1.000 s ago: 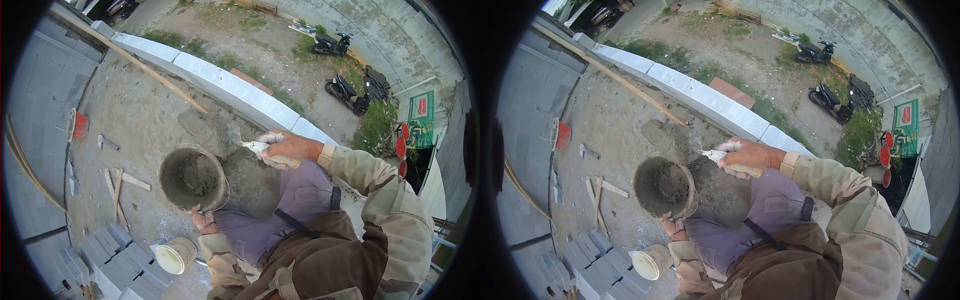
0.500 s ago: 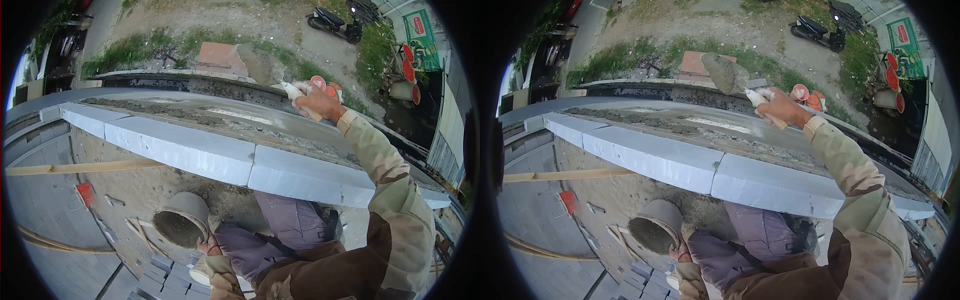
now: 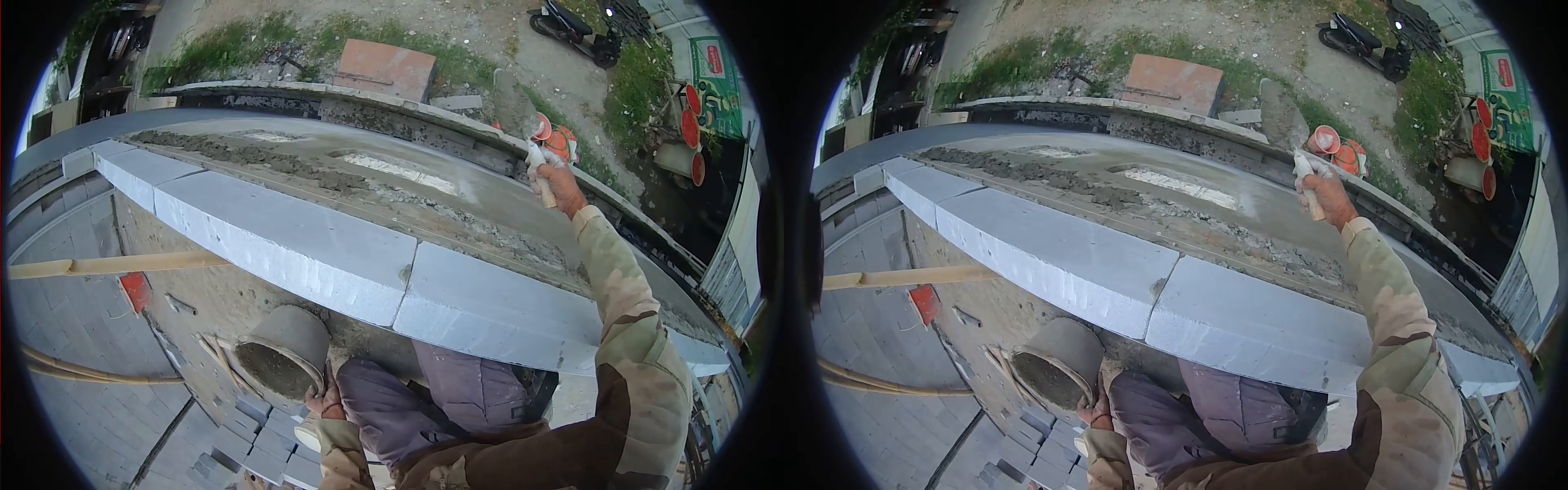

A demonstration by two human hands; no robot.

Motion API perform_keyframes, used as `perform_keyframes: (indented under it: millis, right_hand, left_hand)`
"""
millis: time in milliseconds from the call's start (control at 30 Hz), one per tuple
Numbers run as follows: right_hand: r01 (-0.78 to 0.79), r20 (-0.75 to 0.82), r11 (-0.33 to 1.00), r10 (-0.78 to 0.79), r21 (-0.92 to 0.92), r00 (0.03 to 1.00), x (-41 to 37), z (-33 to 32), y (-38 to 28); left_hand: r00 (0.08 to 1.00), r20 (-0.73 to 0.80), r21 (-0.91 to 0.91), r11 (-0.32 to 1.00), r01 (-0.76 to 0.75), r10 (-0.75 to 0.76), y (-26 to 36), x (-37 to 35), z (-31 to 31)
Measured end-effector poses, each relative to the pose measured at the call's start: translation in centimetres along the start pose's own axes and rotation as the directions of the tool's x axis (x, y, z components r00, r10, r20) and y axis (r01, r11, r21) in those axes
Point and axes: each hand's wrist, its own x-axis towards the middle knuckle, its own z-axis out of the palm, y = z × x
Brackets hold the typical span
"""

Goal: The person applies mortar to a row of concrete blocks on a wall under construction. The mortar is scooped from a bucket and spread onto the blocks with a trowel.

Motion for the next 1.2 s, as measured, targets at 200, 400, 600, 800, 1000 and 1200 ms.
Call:
perform_keyframes:
  millis: [200, 400, 600, 800, 1000, 1200]
  right_hand:
    - [0.420, -0.450, 0.839, -0.541, -0.345, 0.711, 2.1, -2.1, -3.8]
    - [0.121, -0.095, 0.431, -0.446, -0.894, 0.890, 2.4, 8.1, 6.9]
    - [0.170, 0.160, 0.150, -0.078, -0.974, 0.984, 7.3, 18.2, 8.1]
    - [0.098, 0.098, 0.026, 0.001, -0.995, 0.995, 13.8, 16.3, 7.5]
    - [0.093, 0.110, 0.105, 0.166, -0.990, 0.980, 12.0, 21.1, 12.2]
    - [0.165, 0.179, 0.172, 0.068, -0.971, 0.982, 12.7, 22.5, 12.4]
  left_hand:
    - [0.996, -0.054, 0.025, 0.997, -0.074, 0.075, -0.9, -0.9, 0.7]
    - [0.992, -0.104, -0.001, 0.997, -0.077, 0.076, -0.7, -1.2, 0.7]
    - [0.994, -0.108, -0.010, 1.000, -0.017, 0.016, -0.3, -1.1, 0.5]
    - [0.991, -0.129, 0.020, 0.999, -0.032, 0.034, -0.9, -1.5, 0.5]
    - [0.996, -0.074, 0.065, 0.997, -0.050, 0.055, -0.8, -1.3, 0.0]
    - [0.992, -0.125, 0.025, 1.000, 0.004, -0.001, -0.4, -1.3, -0.3]
